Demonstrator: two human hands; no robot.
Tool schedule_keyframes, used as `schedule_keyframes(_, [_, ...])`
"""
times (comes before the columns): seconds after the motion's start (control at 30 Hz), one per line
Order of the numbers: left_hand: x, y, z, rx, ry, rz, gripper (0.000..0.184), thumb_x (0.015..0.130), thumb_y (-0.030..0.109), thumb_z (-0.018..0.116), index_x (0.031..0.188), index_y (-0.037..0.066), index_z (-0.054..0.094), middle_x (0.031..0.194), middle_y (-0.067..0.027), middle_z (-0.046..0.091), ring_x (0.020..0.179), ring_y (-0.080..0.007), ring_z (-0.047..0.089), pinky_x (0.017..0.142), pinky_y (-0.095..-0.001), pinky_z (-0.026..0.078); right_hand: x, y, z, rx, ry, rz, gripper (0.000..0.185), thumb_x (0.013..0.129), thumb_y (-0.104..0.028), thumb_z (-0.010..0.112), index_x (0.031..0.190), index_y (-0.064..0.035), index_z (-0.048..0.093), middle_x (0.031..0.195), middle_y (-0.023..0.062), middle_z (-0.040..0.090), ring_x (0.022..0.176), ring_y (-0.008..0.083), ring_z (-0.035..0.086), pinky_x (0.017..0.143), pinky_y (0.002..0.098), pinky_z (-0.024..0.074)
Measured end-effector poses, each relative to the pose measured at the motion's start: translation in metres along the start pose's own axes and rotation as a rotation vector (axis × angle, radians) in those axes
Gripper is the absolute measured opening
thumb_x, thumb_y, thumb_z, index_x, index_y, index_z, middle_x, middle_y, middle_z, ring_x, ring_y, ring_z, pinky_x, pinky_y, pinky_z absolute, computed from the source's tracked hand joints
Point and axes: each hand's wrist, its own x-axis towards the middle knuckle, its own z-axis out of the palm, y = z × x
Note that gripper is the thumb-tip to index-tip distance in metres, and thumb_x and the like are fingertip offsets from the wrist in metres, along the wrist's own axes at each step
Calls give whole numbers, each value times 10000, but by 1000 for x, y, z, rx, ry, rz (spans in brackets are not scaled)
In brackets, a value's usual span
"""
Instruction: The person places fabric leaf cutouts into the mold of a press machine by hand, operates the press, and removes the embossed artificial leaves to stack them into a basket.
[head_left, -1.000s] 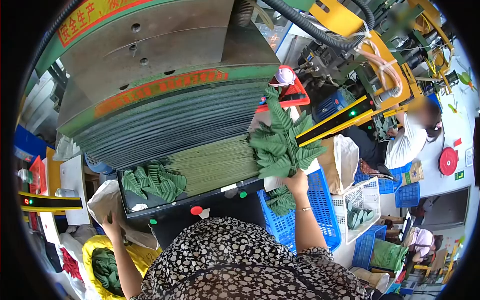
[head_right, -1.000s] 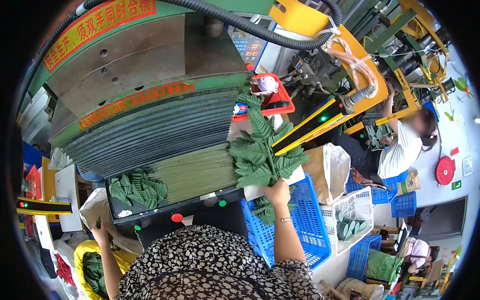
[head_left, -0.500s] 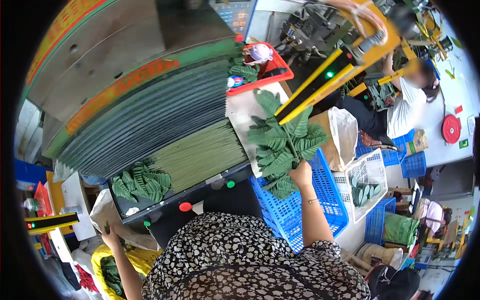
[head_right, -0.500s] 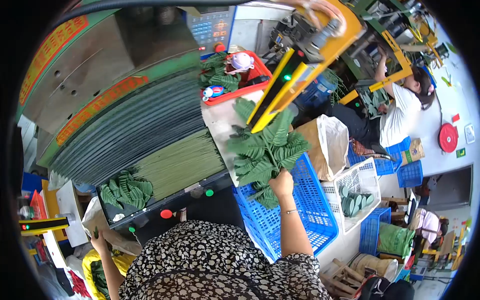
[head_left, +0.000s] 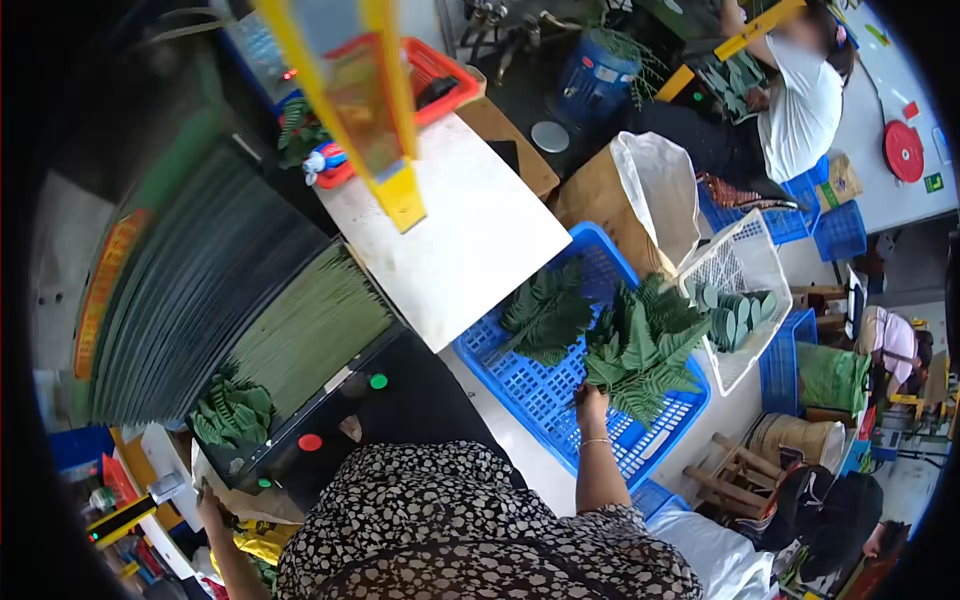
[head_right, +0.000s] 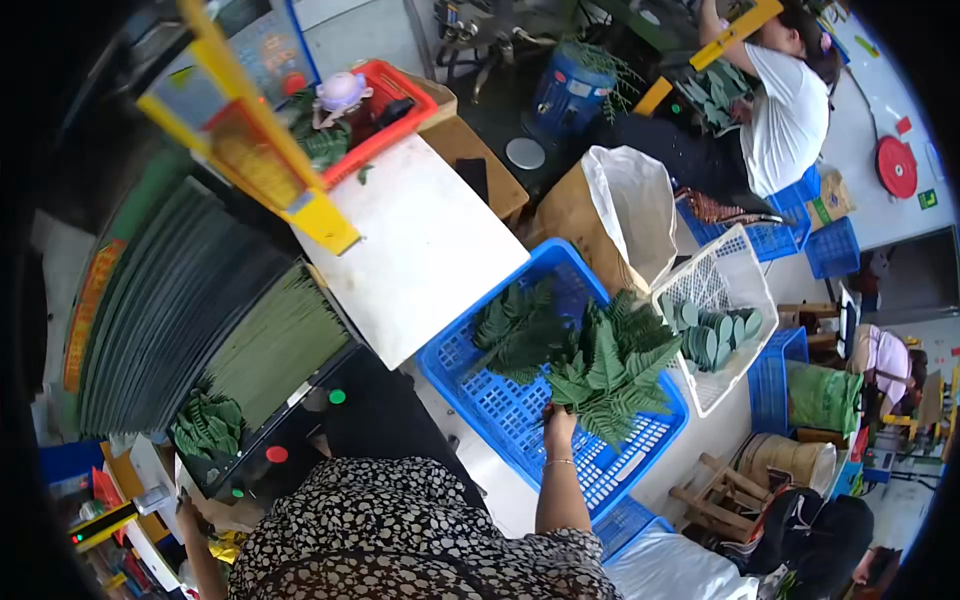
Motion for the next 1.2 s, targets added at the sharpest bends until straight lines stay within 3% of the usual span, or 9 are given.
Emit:
schedule_keyframes(0.27, [-36,65,-19,76,-4,66,138,988,258,563,973,126,600,617,75,408,440,-49,377,410,-229,299,74,102,-38,-102,136,160,98,856,-174,668,830,-101,608,697,25,523,584,172,500,560,316,430])
schedule_keyframes(0.4, [-102,115,28,36,127,242,171,1000,286,558,1013,122,604,624,77,404,465,-35,384,415,-213,282,96,147,-50,-547,204,488,177,869,-237,643,924,-70,659,762,80,626,642,250,585,616,402,489])
schedule_keyframes(0.5, [-141,147,63,-58,47,328,216,999,316,564,1027,109,617,681,75,479,533,-29,419,461,-207,308,141,217,-94,-1306,-86,-256,327,875,-292,625,1055,-22,667,932,190,708,813,356,674,750,471,527])
schedule_keyframes(0.67, [-166,173,106,-129,-153,246,216,993,307,580,1020,100,638,773,56,572,600,-31,450,519,-210,337,123,171,-76,-1623,-353,121,446,893,-370,539,1137,-14,654,1229,290,589,1151,432,572,938,500,487])
schedule_keyframes(0.77, [-187,185,141,-257,-209,118,232,950,319,648,1021,99,660,862,30,635,667,-47,503,581,-227,383,42,86,-23,-1472,207,146,307,887,-263,590,1041,-14,680,1064,260,669,987,441,643,847,477,521])
schedule_keyframes(0.83, [-191,185,164,-198,-249,104,247,917,316,689,1032,98,668,866,24,643,677,-65,523,589,-236,396,3,46,17,-1337,369,-115,232,913,-217,588,952,-13,691,981,234,691,909,409,668,800,457,527])
schedule_keyframes(0.93, [-220,196,212,-140,-270,20,251,865,275,753,1028,91,706,923,-1,694,745,-108,592,633,-276,436,-72,-17,105,-1114,153,-593,159,920,-152,626,900,-7,687,863,180,693,771,290,677,703,375,522])
schedule_keyframes(1.0, [-223,188,236,-223,-436,47,273,804,266,803,1007,100,725,880,24,684,704,-105,559,630,-264,431,-131,-56,172,-878,-363,-726,67,896,-76,672,915,-14,692,775,89,655,682,149,591,645,271,470])
schedule_keyframes(1.2, [-243,199,263,-345,-648,-4,310,828,273,797,1039,61,714,957,-7,710,818,-110,618,681,-241,450,-291,-96,361,-514,-1255,-683,140,847,-23,728,985,-22,701,831,44,670,655,99,553,602,227,449])
